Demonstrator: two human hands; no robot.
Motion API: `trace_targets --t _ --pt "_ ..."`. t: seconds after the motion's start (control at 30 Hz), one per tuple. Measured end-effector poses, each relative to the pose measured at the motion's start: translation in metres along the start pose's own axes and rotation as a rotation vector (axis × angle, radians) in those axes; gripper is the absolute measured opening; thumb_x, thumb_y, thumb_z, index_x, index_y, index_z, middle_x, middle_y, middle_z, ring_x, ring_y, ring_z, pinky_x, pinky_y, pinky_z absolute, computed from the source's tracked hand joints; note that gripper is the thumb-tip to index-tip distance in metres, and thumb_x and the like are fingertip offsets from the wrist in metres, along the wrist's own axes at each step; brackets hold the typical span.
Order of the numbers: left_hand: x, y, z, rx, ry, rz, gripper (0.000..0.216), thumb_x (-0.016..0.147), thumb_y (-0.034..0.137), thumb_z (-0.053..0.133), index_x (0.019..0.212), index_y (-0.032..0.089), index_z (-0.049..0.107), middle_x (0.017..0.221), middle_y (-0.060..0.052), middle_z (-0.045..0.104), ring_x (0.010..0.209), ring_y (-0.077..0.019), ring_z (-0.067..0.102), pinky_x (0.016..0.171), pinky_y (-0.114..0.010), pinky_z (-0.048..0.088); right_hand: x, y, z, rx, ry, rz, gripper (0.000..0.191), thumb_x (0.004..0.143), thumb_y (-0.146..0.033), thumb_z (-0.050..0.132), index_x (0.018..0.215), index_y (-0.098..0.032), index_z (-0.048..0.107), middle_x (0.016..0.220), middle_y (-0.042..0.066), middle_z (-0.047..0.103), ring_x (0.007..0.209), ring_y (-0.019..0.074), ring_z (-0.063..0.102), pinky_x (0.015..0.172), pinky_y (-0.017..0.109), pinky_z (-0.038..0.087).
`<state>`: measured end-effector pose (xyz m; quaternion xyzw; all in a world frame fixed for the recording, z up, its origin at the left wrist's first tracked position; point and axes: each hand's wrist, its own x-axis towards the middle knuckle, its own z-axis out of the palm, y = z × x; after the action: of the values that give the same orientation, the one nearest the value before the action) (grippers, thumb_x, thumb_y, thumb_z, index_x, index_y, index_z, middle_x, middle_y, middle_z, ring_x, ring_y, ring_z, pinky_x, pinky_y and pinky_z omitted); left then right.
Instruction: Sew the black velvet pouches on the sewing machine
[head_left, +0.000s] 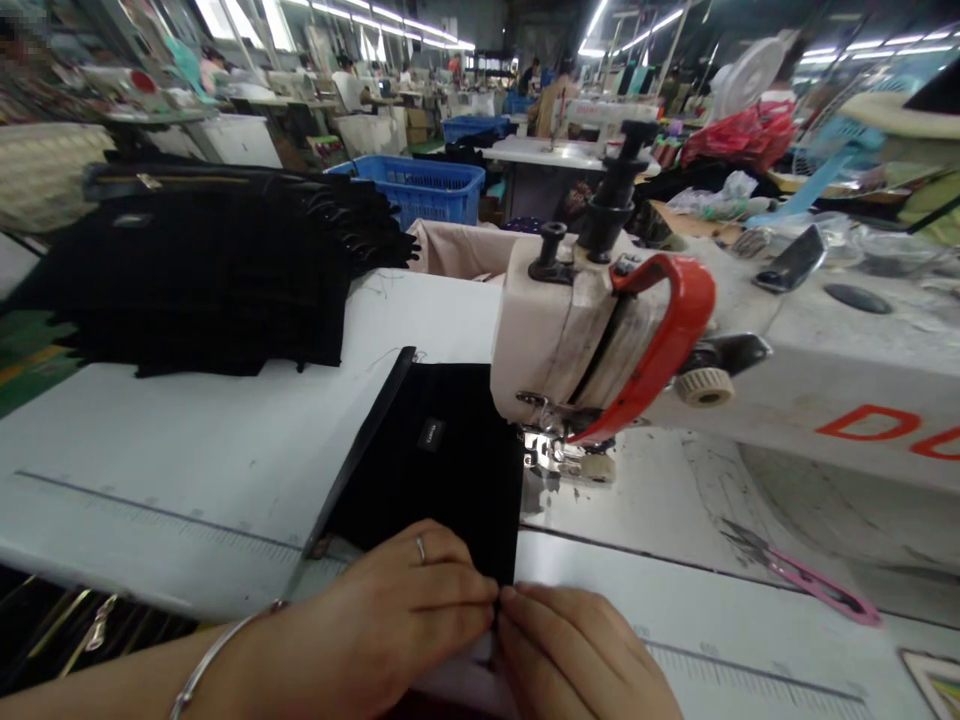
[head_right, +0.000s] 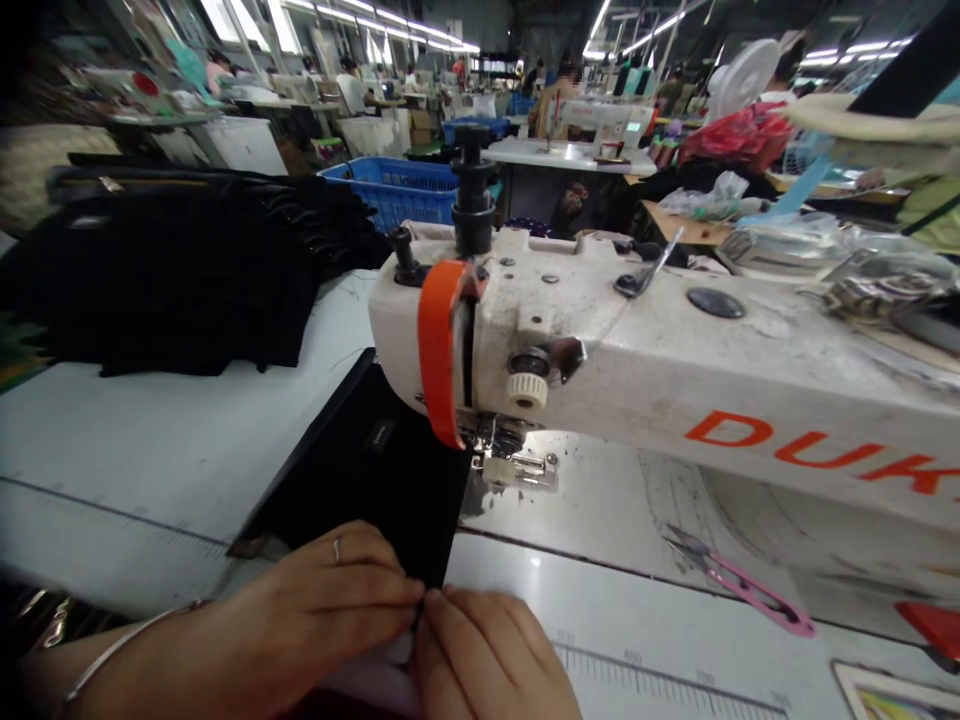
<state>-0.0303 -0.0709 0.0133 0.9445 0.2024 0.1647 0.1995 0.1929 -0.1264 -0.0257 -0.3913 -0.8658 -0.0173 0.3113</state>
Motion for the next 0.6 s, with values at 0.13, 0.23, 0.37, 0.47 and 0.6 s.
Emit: trace_targets --t 0.13,0.23,0.37,0.47,0.6 --pt "0.004 -0.013 0.0 0.036 -0.046 0.016 0.026 0.092 0.008 0.05 0.113 0.016 0.062 0.113 -0.003 0.068 0.099 -0.0174 0.058 0.092 -0.032 0.05 0.005 0.013 -0.002 0.018 -0.031 -0.047 0.023 0.099 -0.015 0.05 0.111 -0.017 0.07 0.11 0.006 0.073 0.097 0.0186 0.068 0.083 0.028 0.06" --pt "0.01 -0.021 0.001 0.076 -0.049 0.021 0.027 0.091 0.006 0.049 0.113 0.016 0.062 0.115 -0.003 0.067 0.101 -0.0185 0.057 0.096 -0.034 0.048 0.01 0.02 -0.002 0.049 -0.049 -0.049 0.027 0.101 -0.016 0.044 0.112 -0.014 0.069 0.113 0.007 0.071 0.098 0.0193 0.067 0.083 0.03 0.06" --pt "0.019 -0.032 0.0 0.101 -0.03 0.043 0.028 0.093 0.006 0.044 0.113 0.016 0.062 0.116 -0.004 0.067 0.103 -0.0187 0.058 0.098 -0.035 0.046 0.018 0.026 -0.003 0.094 -0.069 -0.011 0.028 0.101 -0.018 0.044 0.117 -0.012 0.066 0.116 0.01 0.069 0.1 0.0217 0.065 0.083 0.035 0.06" --pt "0.027 -0.039 -0.003 0.102 -0.027 0.045 0.031 0.093 0.005 0.04 0.112 0.016 0.063 0.115 -0.003 0.068 0.103 -0.0179 0.06 0.1 -0.034 0.046 0.027 0.031 -0.004 0.134 -0.126 0.034 0.027 0.1 -0.017 0.046 0.119 -0.013 0.064 0.117 0.01 0.068 0.098 0.0228 0.064 0.081 0.038 0.06" --pt "0.038 -0.051 -0.006 0.136 -0.027 0.052 0.034 0.092 0.004 0.038 0.111 0.014 0.065 0.112 -0.003 0.069 0.107 -0.0159 0.062 0.105 -0.035 0.044 0.039 0.04 -0.004 0.155 -0.15 0.065 0.026 0.097 -0.013 0.051 0.119 -0.014 0.063 0.114 0.01 0.067 0.097 0.0236 0.063 0.083 0.041 0.059"
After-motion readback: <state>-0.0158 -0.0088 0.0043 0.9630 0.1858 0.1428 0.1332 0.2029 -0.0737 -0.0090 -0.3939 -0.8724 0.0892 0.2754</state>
